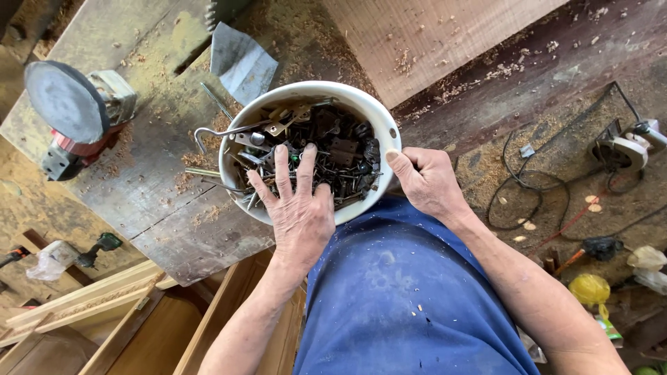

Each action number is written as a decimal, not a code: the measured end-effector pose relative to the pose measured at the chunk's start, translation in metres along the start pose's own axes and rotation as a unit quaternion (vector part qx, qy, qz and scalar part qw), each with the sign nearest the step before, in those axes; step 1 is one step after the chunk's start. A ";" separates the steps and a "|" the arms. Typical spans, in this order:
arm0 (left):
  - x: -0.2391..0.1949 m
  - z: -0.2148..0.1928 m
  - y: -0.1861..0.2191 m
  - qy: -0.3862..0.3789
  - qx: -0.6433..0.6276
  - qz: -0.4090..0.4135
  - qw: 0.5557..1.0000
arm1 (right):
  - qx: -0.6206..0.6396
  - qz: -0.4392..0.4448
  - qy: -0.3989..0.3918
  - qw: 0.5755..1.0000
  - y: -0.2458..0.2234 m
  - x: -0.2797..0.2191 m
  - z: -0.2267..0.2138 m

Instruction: Searching for screws in a bucket and using a power drill to fasten wooden boards during furniture assembly

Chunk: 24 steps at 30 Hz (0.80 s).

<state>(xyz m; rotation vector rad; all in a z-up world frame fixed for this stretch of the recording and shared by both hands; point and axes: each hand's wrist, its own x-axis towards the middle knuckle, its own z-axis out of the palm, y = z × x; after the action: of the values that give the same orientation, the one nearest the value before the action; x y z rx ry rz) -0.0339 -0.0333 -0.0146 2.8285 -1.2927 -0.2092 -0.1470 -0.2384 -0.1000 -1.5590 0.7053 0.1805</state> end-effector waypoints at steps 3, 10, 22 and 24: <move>-0.004 0.011 -0.002 0.009 -0.023 0.001 1.000 | 0.003 -0.004 0.003 1.000 -0.001 0.000 -0.001; -0.017 0.031 -0.005 0.090 -0.057 -0.005 0.994 | 0.017 -0.005 0.006 1.000 -0.007 0.001 0.001; -0.022 -0.036 -0.020 0.070 -0.410 -0.198 0.888 | -0.004 0.034 0.005 0.999 -0.046 -0.006 -0.001; -0.022 -0.038 -0.022 0.067 -0.446 -0.218 0.865 | -0.002 0.048 -0.003 0.999 -0.057 -0.011 -0.001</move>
<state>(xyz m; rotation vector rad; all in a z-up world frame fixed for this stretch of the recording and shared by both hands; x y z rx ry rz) -0.0267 -0.0037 0.0238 2.1835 -0.3253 -0.4607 -0.1258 -0.2383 -0.0461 -1.5288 0.7764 0.2569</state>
